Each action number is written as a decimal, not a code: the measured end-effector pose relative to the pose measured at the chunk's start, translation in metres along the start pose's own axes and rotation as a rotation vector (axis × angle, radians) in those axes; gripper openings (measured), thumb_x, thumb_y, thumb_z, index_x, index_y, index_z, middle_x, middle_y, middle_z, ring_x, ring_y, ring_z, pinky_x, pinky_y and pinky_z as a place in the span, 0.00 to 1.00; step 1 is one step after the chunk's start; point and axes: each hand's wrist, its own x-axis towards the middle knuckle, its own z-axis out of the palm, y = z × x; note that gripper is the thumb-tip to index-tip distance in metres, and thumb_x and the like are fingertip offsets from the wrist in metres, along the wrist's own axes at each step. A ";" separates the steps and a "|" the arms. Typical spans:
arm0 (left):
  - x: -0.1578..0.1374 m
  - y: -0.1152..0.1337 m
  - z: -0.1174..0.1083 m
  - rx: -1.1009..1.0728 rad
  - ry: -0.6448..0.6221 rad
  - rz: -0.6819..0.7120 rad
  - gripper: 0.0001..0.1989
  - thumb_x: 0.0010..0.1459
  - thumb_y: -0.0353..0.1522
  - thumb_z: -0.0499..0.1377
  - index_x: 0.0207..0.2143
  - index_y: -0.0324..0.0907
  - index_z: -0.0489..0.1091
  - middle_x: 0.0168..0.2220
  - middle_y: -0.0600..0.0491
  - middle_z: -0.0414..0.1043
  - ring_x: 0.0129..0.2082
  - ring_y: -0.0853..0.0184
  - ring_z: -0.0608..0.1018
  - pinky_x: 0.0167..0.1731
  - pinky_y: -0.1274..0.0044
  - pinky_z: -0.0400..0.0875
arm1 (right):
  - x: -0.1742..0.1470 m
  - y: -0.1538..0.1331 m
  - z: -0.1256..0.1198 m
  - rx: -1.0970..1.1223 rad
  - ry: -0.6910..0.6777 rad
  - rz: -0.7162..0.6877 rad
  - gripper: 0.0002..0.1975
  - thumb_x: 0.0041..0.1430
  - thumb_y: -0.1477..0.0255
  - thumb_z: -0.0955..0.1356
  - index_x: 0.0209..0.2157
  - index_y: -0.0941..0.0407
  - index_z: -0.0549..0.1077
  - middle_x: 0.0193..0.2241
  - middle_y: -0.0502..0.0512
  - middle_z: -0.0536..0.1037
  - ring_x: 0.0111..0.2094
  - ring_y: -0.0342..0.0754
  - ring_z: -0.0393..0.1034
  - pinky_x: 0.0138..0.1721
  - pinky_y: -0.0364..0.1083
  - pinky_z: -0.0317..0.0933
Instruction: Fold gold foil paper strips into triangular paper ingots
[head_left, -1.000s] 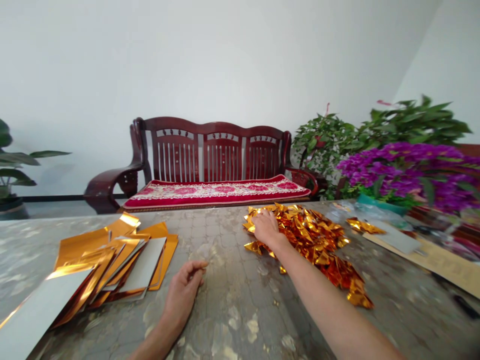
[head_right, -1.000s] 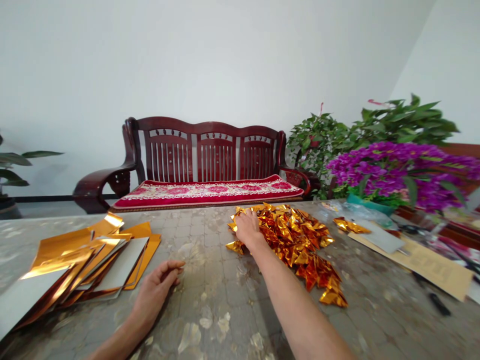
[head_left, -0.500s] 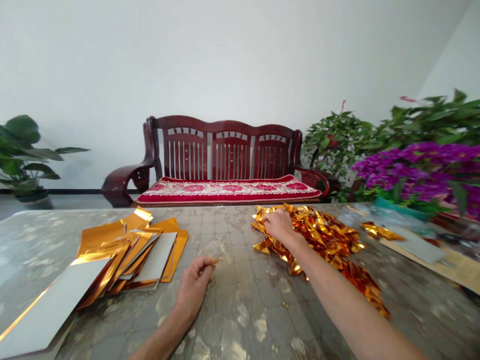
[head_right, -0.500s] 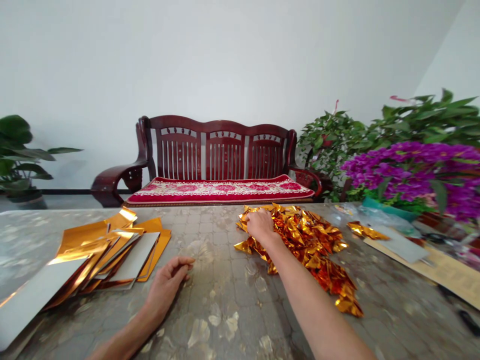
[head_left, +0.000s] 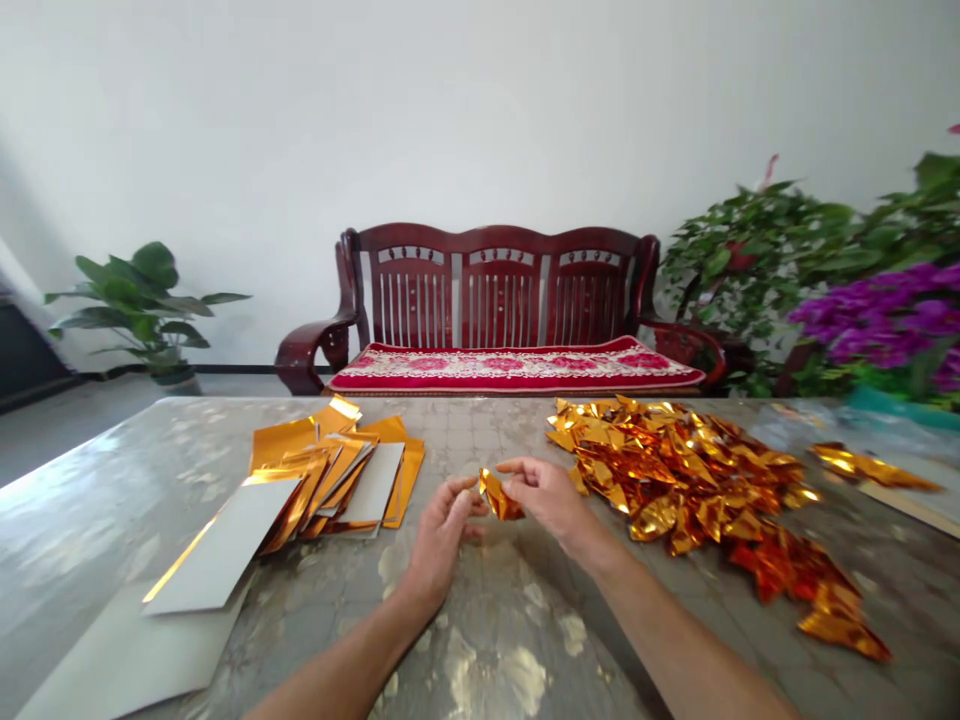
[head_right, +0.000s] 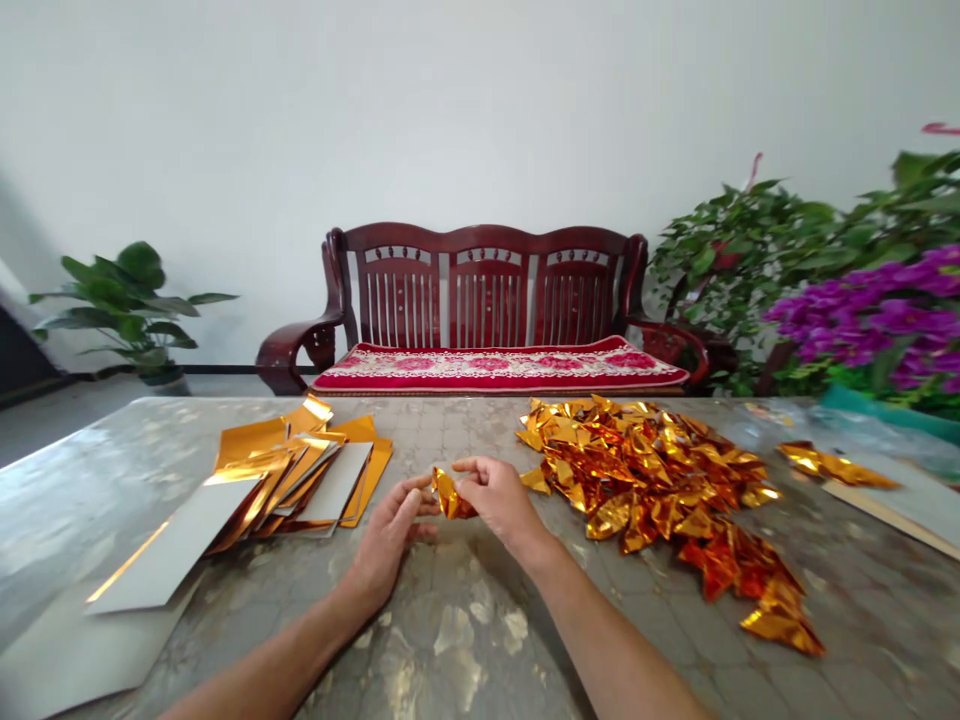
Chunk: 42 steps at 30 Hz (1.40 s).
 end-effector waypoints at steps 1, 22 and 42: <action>0.001 -0.002 -0.001 -0.017 -0.008 -0.004 0.24 0.56 0.49 0.61 0.46 0.40 0.73 0.40 0.46 0.76 0.40 0.61 0.78 0.31 0.76 0.75 | -0.002 0.002 0.004 -0.021 0.002 -0.012 0.17 0.47 0.70 0.70 0.41 0.59 0.76 0.23 0.48 0.77 0.23 0.44 0.72 0.25 0.42 0.65; 0.012 -0.010 -0.006 -0.168 0.043 -0.094 0.27 0.38 0.44 0.74 0.35 0.37 0.72 0.24 0.57 0.74 0.21 0.75 0.74 0.23 0.83 0.71 | -0.025 0.005 0.019 -0.600 0.138 -0.429 0.11 0.54 0.76 0.66 0.34 0.52 0.80 0.34 0.53 0.82 0.37 0.49 0.76 0.39 0.45 0.65; 0.007 -0.001 -0.006 -0.056 0.070 -0.077 0.12 0.44 0.34 0.65 0.28 0.41 0.65 0.20 0.59 0.71 0.19 0.74 0.73 0.23 0.83 0.69 | -0.038 0.002 0.021 -0.748 0.178 -0.712 0.06 0.57 0.77 0.69 0.36 0.53 0.76 0.38 0.54 0.80 0.42 0.51 0.70 0.46 0.50 0.61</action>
